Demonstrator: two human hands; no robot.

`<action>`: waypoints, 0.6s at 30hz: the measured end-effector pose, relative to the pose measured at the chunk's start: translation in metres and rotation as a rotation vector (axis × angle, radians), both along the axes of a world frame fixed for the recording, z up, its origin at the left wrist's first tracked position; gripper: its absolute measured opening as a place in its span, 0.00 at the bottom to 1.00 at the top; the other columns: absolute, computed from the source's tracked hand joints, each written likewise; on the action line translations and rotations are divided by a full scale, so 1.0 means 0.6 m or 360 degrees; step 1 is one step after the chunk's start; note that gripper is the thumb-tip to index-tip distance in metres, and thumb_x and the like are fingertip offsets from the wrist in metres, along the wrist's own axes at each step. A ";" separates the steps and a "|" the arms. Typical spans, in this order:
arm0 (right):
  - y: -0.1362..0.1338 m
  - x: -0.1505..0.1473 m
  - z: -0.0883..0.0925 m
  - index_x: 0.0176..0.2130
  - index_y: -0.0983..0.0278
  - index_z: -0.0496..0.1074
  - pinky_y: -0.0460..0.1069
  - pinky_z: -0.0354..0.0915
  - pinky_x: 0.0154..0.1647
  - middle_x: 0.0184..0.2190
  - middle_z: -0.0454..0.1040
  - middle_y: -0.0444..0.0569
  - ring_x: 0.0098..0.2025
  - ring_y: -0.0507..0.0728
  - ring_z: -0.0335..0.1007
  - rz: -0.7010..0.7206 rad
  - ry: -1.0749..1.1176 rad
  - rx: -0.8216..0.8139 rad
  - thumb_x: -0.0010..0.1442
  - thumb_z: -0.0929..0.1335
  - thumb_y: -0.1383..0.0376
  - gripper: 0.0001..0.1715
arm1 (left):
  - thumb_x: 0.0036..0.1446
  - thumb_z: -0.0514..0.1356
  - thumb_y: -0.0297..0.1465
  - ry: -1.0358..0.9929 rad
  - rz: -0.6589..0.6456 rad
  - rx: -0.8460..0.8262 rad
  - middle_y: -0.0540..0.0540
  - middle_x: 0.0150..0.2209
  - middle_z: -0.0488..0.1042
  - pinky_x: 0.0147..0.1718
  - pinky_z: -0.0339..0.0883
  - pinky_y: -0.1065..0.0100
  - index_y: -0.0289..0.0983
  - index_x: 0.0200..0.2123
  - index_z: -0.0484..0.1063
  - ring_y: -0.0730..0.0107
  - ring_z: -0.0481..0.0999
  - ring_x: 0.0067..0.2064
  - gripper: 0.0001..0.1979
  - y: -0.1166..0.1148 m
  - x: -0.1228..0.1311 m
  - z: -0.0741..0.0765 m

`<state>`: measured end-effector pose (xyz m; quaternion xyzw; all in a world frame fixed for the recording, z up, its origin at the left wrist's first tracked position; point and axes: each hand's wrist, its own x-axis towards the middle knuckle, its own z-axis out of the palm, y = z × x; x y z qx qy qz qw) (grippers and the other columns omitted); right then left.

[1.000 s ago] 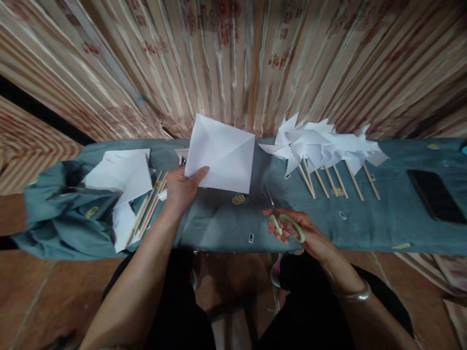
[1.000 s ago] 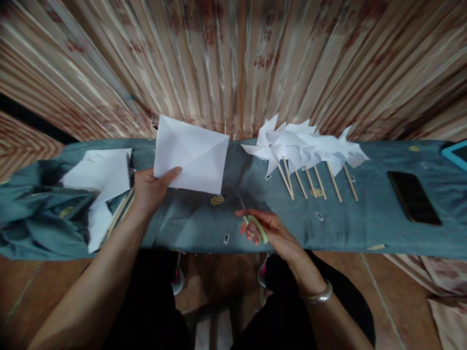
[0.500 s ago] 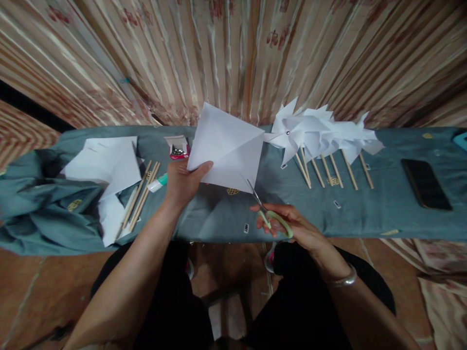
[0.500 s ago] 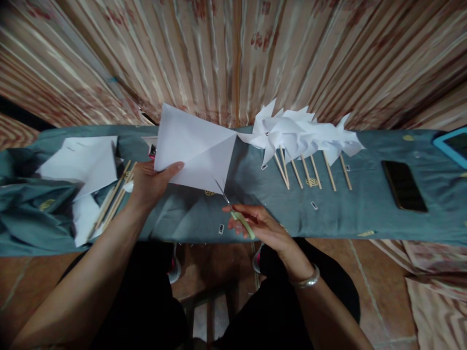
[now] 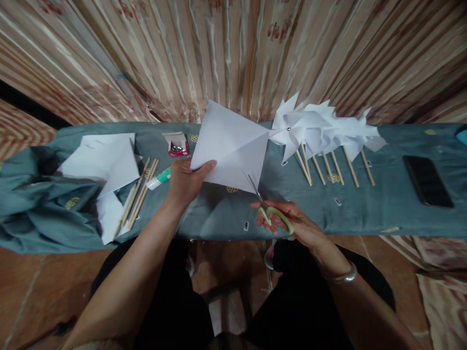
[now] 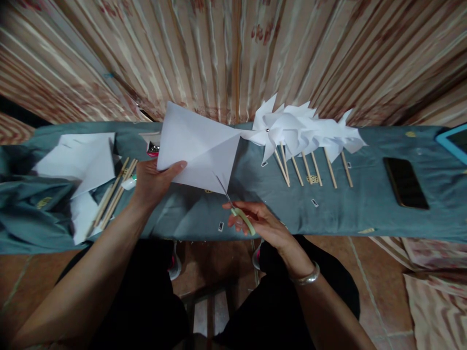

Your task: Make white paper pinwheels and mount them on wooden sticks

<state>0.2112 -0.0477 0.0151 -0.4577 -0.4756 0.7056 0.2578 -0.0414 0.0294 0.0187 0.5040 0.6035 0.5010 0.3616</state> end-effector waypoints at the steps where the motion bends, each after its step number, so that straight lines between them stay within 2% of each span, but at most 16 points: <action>1: 0.000 0.000 0.000 0.52 0.66 0.73 0.48 0.60 0.25 0.32 0.74 0.48 0.25 0.50 0.60 0.0001 0.0003 -0.0008 0.53 0.72 0.49 0.33 | 0.43 0.68 0.38 0.0016 -0.0008 0.0008 0.48 0.25 0.74 0.26 0.67 0.67 0.35 0.24 0.77 0.64 0.73 0.31 0.11 0.000 -0.001 -0.002; 13: -0.001 -0.004 0.003 0.51 0.69 0.74 0.44 0.55 0.22 0.28 0.72 0.47 0.24 0.47 0.61 -0.0071 0.0080 -0.0149 0.50 0.75 0.51 0.35 | 0.44 0.67 0.39 0.0070 -0.0037 0.0032 0.49 0.22 0.73 0.23 0.63 0.69 0.34 0.22 0.76 0.68 0.70 0.26 0.13 0.002 -0.006 -0.006; 18: 0.000 -0.005 -0.001 0.50 0.69 0.75 0.43 0.56 0.21 0.27 0.72 0.46 0.24 0.47 0.61 -0.0085 0.0116 -0.0106 0.51 0.75 0.51 0.33 | 0.44 0.67 0.40 0.0010 -0.0038 0.0003 0.48 0.23 0.73 0.24 0.63 0.69 0.33 0.25 0.77 0.68 0.70 0.26 0.14 0.000 -0.006 -0.005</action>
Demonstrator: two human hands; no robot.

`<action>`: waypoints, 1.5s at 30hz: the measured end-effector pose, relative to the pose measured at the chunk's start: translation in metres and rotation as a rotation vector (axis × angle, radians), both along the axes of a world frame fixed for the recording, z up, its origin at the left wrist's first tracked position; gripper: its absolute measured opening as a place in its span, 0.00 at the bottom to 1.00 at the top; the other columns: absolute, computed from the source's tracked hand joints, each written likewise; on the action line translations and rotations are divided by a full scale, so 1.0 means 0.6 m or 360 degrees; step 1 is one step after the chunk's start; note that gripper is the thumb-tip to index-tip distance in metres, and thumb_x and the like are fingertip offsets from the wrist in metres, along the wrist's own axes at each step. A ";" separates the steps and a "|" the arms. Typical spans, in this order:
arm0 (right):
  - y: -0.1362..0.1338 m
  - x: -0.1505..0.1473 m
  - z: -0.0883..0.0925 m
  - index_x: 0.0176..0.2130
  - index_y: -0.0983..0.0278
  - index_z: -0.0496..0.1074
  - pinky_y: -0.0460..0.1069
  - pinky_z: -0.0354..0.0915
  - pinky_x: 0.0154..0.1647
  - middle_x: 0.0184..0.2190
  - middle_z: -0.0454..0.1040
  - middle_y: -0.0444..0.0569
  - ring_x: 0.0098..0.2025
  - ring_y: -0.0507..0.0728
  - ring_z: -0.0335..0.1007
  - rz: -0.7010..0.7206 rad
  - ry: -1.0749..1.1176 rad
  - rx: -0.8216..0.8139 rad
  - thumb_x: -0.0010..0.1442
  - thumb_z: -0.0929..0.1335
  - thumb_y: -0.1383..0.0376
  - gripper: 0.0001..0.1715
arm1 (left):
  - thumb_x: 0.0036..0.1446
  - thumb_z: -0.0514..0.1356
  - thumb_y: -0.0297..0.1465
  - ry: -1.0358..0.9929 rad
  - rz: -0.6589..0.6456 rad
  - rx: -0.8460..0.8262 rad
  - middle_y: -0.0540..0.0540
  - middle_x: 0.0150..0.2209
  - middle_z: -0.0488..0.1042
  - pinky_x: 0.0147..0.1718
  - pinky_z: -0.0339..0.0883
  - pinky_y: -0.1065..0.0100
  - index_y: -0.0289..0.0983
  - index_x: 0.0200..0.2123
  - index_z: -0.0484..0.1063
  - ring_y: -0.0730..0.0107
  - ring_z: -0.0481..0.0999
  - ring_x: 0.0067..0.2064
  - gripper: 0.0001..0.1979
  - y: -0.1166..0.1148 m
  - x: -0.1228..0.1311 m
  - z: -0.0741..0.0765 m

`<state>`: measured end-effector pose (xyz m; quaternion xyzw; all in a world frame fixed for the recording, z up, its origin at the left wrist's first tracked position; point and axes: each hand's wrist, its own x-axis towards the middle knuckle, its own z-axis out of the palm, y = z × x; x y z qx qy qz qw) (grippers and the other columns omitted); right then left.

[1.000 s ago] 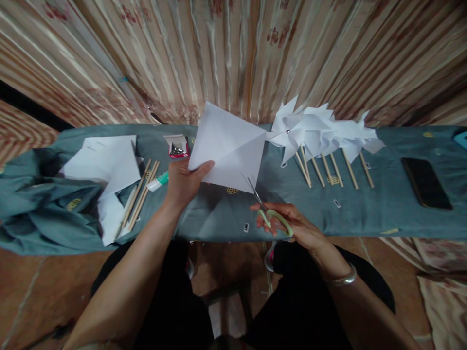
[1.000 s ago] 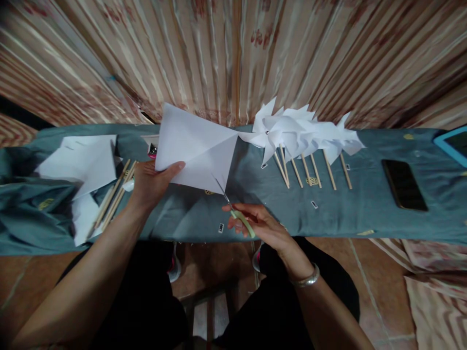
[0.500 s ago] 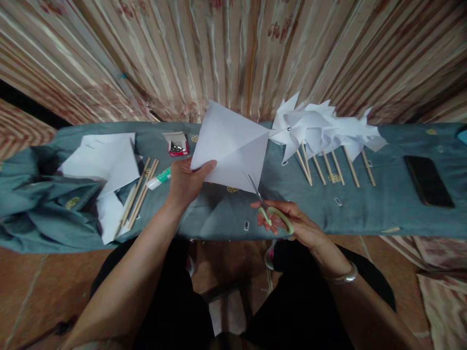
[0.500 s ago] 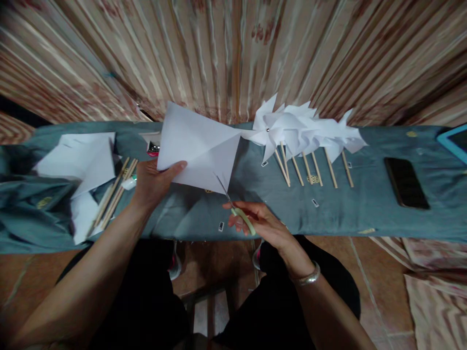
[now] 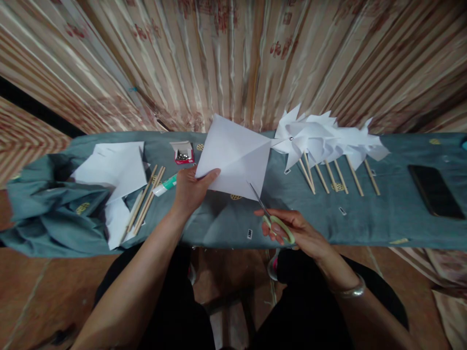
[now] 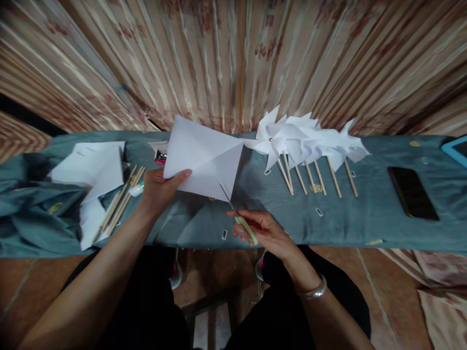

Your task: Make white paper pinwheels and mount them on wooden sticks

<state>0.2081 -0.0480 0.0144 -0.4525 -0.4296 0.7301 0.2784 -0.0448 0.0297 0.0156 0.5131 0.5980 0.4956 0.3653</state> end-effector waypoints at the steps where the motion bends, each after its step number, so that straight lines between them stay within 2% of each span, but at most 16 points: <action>1: 0.000 0.000 -0.001 0.50 0.69 0.75 0.43 0.56 0.21 0.27 0.72 0.46 0.24 0.47 0.61 0.0000 0.0008 0.0013 0.51 0.75 0.51 0.33 | 0.44 0.67 0.40 -0.0014 -0.0005 -0.0006 0.48 0.23 0.73 0.24 0.63 0.69 0.33 0.25 0.77 0.68 0.70 0.26 0.15 0.000 0.000 0.000; 10: -0.001 0.003 -0.012 0.50 0.66 0.77 0.43 0.57 0.20 0.26 0.71 0.45 0.23 0.47 0.61 0.0018 0.0035 0.0042 0.54 0.74 0.53 0.28 | 0.45 0.67 0.40 0.0022 -0.0016 0.0024 0.50 0.22 0.73 0.23 0.64 0.70 0.34 0.24 0.77 0.69 0.70 0.25 0.13 0.000 -0.004 -0.002; 18: -0.002 -0.002 -0.009 0.49 0.65 0.77 0.41 0.56 0.19 0.23 0.72 0.43 0.21 0.45 0.60 -0.0005 -0.0045 0.0001 0.50 0.76 0.52 0.31 | 0.45 0.67 0.40 0.0010 -0.0022 0.0019 0.49 0.21 0.70 0.22 0.61 0.70 0.35 0.22 0.74 0.69 0.68 0.25 0.14 0.000 -0.005 -0.005; 26: -0.003 -0.002 -0.013 0.49 0.64 0.78 0.41 0.56 0.18 0.19 0.68 0.40 0.22 0.47 0.64 -0.0014 -0.0064 0.0025 0.49 0.76 0.50 0.31 | 0.44 0.67 0.40 -0.0005 -0.0009 -0.0006 0.49 0.22 0.71 0.23 0.62 0.70 0.34 0.23 0.75 0.69 0.69 0.26 0.14 -0.002 -0.003 0.000; 33: 0.000 -0.005 -0.003 0.47 0.66 0.78 0.42 0.59 0.21 0.24 0.74 0.44 0.22 0.46 0.63 -0.0041 -0.0047 -0.0061 0.47 0.78 0.52 0.31 | 0.44 0.67 0.41 0.0037 -0.0109 -0.0084 0.48 0.24 0.74 0.24 0.64 0.69 0.36 0.27 0.79 0.65 0.71 0.27 0.13 -0.009 0.003 0.002; 39: -0.001 -0.005 -0.005 0.49 0.65 0.78 0.43 0.58 0.21 0.25 0.74 0.45 0.22 0.47 0.62 -0.0035 -0.0026 -0.0060 0.49 0.77 0.53 0.31 | 0.45 0.67 0.41 0.0062 -0.0101 -0.0107 0.48 0.24 0.75 0.24 0.64 0.69 0.38 0.27 0.79 0.64 0.72 0.28 0.12 -0.010 0.003 0.000; 45: -0.001 -0.006 -0.006 0.48 0.66 0.78 0.43 0.58 0.20 0.24 0.73 0.44 0.21 0.46 0.61 -0.0033 -0.0048 -0.0067 0.47 0.77 0.49 0.34 | 0.45 0.67 0.41 0.0046 -0.0108 -0.0106 0.48 0.24 0.75 0.24 0.64 0.68 0.38 0.26 0.78 0.64 0.72 0.27 0.12 -0.010 0.003 0.000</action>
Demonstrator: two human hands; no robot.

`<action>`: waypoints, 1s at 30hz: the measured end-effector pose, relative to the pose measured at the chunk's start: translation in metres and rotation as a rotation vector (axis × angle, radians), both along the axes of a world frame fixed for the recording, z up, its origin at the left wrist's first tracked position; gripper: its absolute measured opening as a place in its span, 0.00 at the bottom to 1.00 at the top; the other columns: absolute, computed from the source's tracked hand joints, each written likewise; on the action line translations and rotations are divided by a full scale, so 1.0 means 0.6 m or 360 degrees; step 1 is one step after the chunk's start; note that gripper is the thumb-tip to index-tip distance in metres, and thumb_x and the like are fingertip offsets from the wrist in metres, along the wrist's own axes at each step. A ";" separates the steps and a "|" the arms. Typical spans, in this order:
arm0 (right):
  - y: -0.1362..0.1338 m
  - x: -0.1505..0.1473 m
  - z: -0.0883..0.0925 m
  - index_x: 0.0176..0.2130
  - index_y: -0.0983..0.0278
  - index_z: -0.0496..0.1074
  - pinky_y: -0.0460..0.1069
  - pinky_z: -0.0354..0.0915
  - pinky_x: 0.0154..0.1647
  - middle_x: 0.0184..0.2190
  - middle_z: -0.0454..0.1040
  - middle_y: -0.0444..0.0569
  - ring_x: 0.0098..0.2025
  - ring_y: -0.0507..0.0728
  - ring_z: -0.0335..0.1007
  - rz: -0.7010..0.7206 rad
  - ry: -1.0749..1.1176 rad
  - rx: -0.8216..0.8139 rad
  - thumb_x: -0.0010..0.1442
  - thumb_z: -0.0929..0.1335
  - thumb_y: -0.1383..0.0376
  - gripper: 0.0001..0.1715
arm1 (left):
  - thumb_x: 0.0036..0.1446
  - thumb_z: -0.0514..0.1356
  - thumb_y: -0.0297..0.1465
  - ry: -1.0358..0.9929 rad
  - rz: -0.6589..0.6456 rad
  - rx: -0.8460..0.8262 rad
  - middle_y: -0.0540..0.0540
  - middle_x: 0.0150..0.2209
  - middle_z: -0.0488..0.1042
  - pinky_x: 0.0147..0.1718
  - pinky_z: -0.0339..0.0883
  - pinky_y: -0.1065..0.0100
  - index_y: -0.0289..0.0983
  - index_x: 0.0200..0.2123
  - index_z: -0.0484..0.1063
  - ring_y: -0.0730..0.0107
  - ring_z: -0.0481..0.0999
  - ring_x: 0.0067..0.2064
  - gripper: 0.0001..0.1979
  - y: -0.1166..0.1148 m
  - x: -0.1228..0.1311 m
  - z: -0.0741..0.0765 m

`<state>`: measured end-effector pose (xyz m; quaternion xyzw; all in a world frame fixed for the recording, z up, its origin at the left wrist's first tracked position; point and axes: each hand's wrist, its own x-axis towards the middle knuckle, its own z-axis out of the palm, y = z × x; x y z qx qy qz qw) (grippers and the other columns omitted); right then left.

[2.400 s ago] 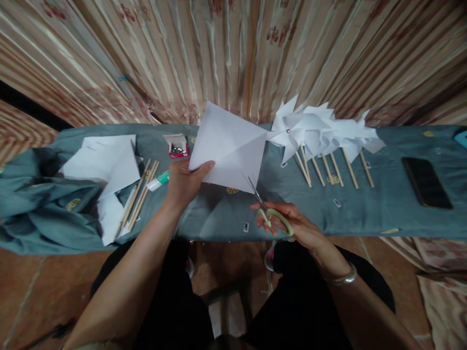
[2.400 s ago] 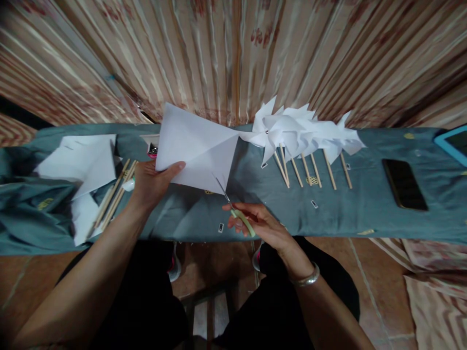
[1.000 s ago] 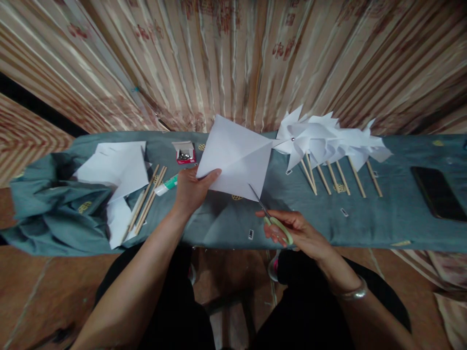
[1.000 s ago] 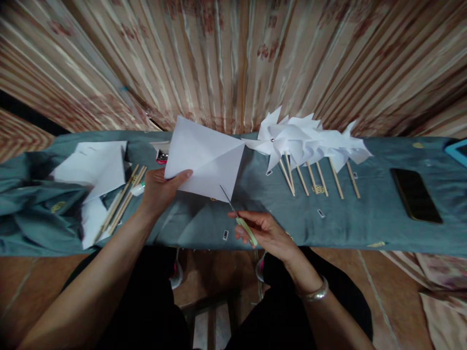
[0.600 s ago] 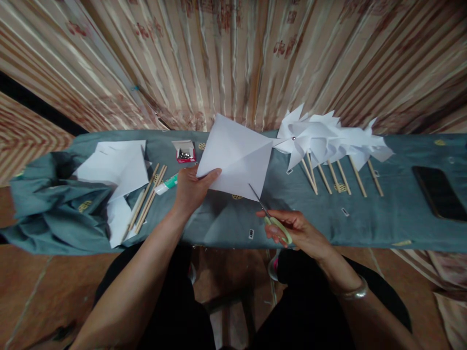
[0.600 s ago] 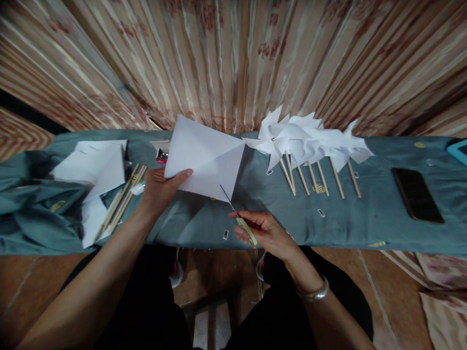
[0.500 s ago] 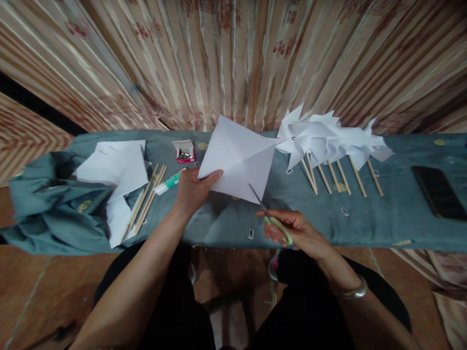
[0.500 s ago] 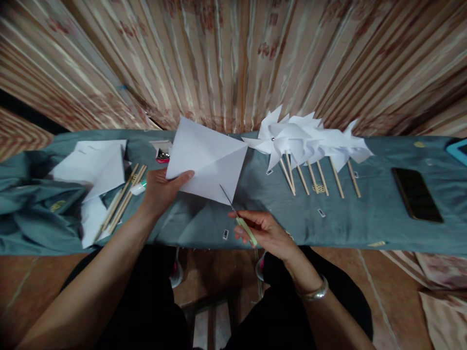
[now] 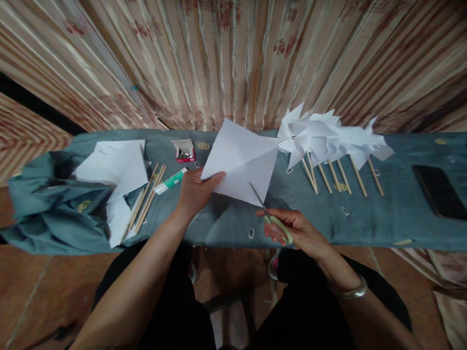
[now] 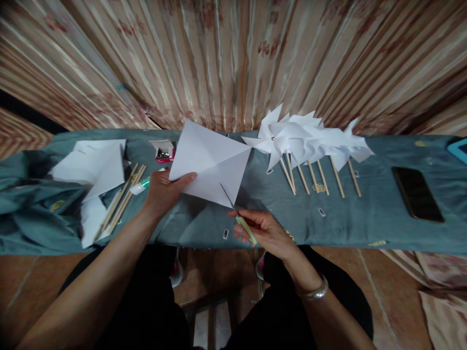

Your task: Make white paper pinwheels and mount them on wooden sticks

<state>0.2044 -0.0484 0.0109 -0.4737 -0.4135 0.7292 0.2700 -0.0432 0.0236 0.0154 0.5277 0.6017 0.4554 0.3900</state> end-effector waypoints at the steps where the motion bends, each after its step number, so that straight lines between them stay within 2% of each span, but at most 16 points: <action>1: 0.000 0.000 -0.001 0.48 0.66 0.78 0.42 0.58 0.20 0.24 0.73 0.44 0.21 0.46 0.61 0.0002 0.0000 0.0007 0.47 0.77 0.49 0.34 | 0.45 0.67 0.41 -0.0005 -0.0001 -0.0002 0.48 0.24 0.75 0.25 0.65 0.67 0.38 0.26 0.78 0.63 0.72 0.28 0.12 0.000 0.001 0.001; 11: -0.002 -0.002 -0.006 0.48 0.65 0.78 0.41 0.56 0.18 0.21 0.71 0.42 0.20 0.46 0.62 -0.0024 0.0009 0.0039 0.48 0.77 0.51 0.32 | 0.44 0.67 0.41 -0.0046 0.0010 -0.0009 0.48 0.26 0.77 0.26 0.68 0.67 0.38 0.27 0.78 0.61 0.75 0.31 0.11 -0.001 0.004 0.005; 30: 0.001 -0.001 -0.010 0.46 0.65 0.77 0.42 0.58 0.19 0.25 0.74 0.45 0.21 0.46 0.61 0.0019 0.0007 0.0055 0.49 0.77 0.50 0.30 | 0.41 0.66 0.42 -0.0064 -0.0050 -0.0093 0.49 0.22 0.74 0.23 0.62 0.68 0.40 0.23 0.76 0.64 0.70 0.26 0.11 -0.005 0.013 0.004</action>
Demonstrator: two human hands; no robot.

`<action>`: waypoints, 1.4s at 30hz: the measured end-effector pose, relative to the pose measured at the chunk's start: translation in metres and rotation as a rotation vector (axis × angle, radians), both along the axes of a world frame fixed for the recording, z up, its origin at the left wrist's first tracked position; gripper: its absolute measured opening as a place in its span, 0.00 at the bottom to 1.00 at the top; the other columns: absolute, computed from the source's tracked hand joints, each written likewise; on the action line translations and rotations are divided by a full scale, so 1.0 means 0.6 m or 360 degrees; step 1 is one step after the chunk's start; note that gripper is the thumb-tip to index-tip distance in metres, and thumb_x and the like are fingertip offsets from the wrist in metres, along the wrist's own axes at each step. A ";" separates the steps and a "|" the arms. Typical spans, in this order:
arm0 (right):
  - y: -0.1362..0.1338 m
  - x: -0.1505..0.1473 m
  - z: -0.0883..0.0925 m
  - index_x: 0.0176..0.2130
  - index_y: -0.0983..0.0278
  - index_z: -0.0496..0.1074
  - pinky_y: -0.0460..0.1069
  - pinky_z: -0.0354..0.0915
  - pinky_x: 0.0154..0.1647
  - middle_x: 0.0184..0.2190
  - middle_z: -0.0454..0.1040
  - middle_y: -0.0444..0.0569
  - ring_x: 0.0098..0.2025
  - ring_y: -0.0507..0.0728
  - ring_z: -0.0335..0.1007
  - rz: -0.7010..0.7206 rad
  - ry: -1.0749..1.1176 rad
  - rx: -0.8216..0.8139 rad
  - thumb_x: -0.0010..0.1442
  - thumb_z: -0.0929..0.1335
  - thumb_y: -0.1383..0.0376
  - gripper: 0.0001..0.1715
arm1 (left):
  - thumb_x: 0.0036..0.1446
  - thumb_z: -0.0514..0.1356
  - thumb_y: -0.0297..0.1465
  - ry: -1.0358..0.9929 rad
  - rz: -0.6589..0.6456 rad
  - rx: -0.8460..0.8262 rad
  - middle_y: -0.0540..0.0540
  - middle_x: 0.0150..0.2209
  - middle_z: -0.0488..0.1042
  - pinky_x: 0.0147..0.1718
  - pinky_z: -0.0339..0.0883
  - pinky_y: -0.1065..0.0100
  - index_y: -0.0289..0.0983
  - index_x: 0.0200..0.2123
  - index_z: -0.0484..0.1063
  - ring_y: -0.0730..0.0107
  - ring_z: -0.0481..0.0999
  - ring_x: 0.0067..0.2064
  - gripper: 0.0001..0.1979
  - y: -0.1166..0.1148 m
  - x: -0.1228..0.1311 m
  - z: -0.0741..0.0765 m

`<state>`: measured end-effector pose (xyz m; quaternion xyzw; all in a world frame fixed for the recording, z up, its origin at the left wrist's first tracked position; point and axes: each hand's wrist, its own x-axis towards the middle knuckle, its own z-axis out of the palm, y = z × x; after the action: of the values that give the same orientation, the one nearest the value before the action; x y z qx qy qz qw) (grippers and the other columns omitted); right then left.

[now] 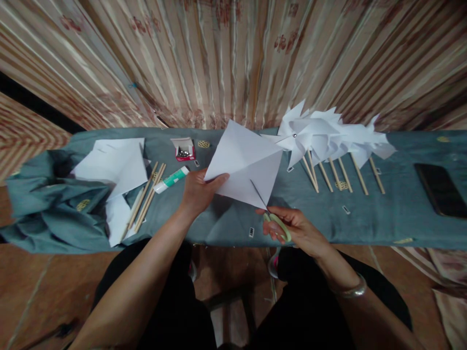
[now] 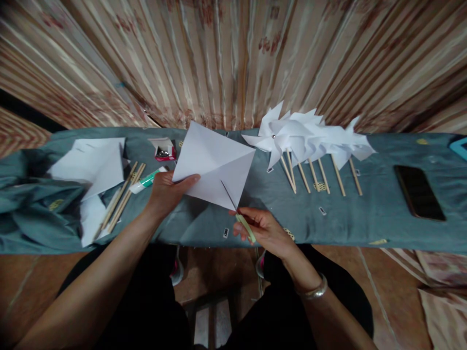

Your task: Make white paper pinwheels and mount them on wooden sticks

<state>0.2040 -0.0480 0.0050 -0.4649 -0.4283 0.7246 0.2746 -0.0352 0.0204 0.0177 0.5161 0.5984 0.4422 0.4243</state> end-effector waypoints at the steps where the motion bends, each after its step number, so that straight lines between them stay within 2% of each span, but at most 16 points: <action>1: 0.000 0.000 0.000 0.46 0.65 0.77 0.42 0.58 0.19 0.25 0.74 0.45 0.21 0.46 0.61 -0.0001 0.0001 0.0004 0.49 0.76 0.50 0.30 | 0.42 0.66 0.42 0.0008 0.0001 0.0000 0.49 0.23 0.74 0.23 0.63 0.68 0.40 0.23 0.76 0.63 0.71 0.27 0.11 0.000 0.000 -0.001; 9: 0.000 -0.004 0.000 0.44 0.65 0.78 0.42 0.56 0.17 0.23 0.73 0.44 0.19 0.46 0.60 -0.0013 -0.0005 0.0048 0.49 0.76 0.48 0.30 | 0.43 0.66 0.43 0.0009 -0.0015 -0.0018 0.47 0.24 0.75 0.26 0.65 0.65 0.40 0.24 0.75 0.59 0.74 0.30 0.12 0.001 -0.002 -0.004; 24: 0.002 -0.009 0.001 0.34 0.65 0.73 0.41 0.56 0.17 0.23 0.73 0.44 0.20 0.46 0.61 -0.0009 0.0012 0.0067 0.49 0.76 0.47 0.26 | 0.43 0.66 0.42 -0.0073 -0.0032 -0.0067 0.47 0.23 0.75 0.25 0.63 0.66 0.39 0.23 0.76 0.62 0.72 0.27 0.12 -0.004 0.003 -0.009; 31: 0.002 -0.012 -0.004 0.40 0.66 0.75 0.41 0.55 0.15 0.22 0.73 0.42 0.18 0.45 0.61 -0.0065 -0.0011 0.0027 0.45 0.77 0.47 0.30 | 0.44 0.65 0.41 -0.0043 -0.0048 -0.0083 0.48 0.25 0.76 0.26 0.64 0.67 0.38 0.24 0.76 0.63 0.73 0.28 0.12 -0.006 0.002 -0.004; 42: 0.001 -0.009 -0.005 0.41 0.64 0.74 0.41 0.57 0.16 0.24 0.75 0.44 0.20 0.47 0.63 -0.0031 0.0011 0.0067 0.48 0.76 0.49 0.28 | 0.42 0.65 0.41 -0.0026 0.0026 -0.0084 0.48 0.25 0.76 0.25 0.63 0.68 0.38 0.26 0.77 0.63 0.72 0.29 0.13 -0.002 -0.001 -0.004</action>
<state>0.1987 -0.0476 0.0020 -0.4606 -0.4380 0.7143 0.2927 -0.0358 0.0193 0.0153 0.4962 0.6106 0.4339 0.4389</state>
